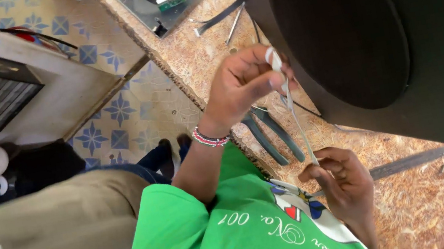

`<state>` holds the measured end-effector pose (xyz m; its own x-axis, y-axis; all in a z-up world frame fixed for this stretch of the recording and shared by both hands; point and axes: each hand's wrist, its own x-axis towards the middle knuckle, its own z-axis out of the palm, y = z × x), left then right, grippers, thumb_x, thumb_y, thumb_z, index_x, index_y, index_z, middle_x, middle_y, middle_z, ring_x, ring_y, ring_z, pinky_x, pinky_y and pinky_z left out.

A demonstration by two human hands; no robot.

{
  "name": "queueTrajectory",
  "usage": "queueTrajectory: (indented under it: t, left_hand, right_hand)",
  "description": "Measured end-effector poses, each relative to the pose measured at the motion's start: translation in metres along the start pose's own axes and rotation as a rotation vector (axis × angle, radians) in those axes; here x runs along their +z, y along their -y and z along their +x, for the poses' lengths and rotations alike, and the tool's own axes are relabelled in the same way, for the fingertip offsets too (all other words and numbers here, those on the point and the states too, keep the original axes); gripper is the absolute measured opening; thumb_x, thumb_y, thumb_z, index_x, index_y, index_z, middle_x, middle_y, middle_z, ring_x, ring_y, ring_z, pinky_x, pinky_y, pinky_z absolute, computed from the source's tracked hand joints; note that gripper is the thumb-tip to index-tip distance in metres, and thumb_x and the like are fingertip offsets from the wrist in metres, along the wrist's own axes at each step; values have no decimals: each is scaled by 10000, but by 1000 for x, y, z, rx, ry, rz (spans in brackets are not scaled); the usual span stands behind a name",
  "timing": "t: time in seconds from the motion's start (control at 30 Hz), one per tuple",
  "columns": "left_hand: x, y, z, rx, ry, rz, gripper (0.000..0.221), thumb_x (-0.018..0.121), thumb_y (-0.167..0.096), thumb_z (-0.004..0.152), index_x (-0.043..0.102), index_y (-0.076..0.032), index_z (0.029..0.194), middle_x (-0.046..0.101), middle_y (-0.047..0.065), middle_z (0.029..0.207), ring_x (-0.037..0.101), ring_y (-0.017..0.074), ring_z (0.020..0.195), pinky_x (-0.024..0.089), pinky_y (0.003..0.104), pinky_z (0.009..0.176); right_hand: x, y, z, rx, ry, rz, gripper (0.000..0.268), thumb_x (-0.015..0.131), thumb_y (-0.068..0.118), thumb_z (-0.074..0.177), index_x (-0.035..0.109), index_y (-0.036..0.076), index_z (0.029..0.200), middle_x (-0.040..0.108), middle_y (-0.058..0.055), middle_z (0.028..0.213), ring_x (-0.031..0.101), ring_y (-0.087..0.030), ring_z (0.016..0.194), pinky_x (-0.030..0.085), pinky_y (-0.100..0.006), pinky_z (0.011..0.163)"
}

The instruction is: Stripping insulation from the individual wires of a ribbon cable using side cutters at an electronics repair bench.

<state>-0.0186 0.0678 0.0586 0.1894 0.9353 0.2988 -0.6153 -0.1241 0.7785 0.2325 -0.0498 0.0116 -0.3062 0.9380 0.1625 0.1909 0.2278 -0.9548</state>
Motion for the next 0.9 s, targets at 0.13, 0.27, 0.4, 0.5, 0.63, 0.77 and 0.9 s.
queueTrajectory:
  t: [0.13, 0.27, 0.4, 0.5, 0.63, 0.77, 0.9]
  left_hand:
    - [-15, -7, 8, -125, -55, 35, 210, 635, -243, 1050, 533, -84, 1142, 737, 192, 1059, 777, 302, 917, 654, 322, 775]
    - [-45, -16, 23, -249, -71, 21, 318, 616, -332, 1047, 534, -61, 1192, 756, 207, 1043, 785, 294, 898, 641, 292, 740]
    - [-92, -55, 44, -428, 20, 45, 418, 679, -224, 990, 577, 31, 1305, 737, 235, 1159, 765, 292, 1049, 647, 339, 918]
    - [-132, -83, 63, -524, 148, 71, 421, 635, -155, 1031, 530, 44, 1386, 715, 184, 1193, 691, 178, 1039, 569, 274, 891]
    - [-184, -91, 85, -542, 96, 157, 403, 671, -126, 1015, 574, 5, 1383, 757, 196, 1149, 756, 220, 1075, 643, 314, 950]
    - [-220, -83, 95, -560, -147, 51, 274, 766, -91, 946, 688, 78, 1146, 767, 221, 985, 779, 219, 862, 687, 315, 786]
    - [-233, -96, 106, -561, -100, 192, 278, 740, -172, 969, 668, 63, 1098, 771, 225, 940, 789, 229, 800, 701, 329, 724]
  right_hand:
    - [23, 18, 24, 66, -91, -38, 124, 659, 78, 969, 624, -9, 1050, 767, -143, 942, 816, -224, 814, 683, -279, 691]
    - [52, 24, 63, -17, -203, -219, 95, 778, 52, 884, 735, 19, 962, 654, -125, 1077, 684, -228, 953, 562, -330, 829]
    - [99, 34, 108, 147, -331, -177, 75, 755, 0, 904, 730, -13, 973, 675, -124, 954, 633, -182, 826, 419, -252, 625]
    - [144, 50, 155, 315, -448, -89, 48, 749, -34, 893, 716, -38, 928, 658, -135, 878, 618, -176, 734, 475, -260, 630]
    - [184, 25, 194, 352, -559, 22, 102, 774, -34, 893, 702, -57, 963, 659, -152, 854, 645, -160, 699, 530, -300, 663]
    - [210, 19, 211, 321, -602, 159, 194, 792, -46, 859, 728, -90, 1036, 663, -173, 895, 628, -147, 787, 559, -338, 695]
    - [214, 34, 235, 234, -565, 193, 206, 736, -118, 871, 693, -148, 1071, 670, -247, 950, 720, -236, 773, 618, -384, 709]
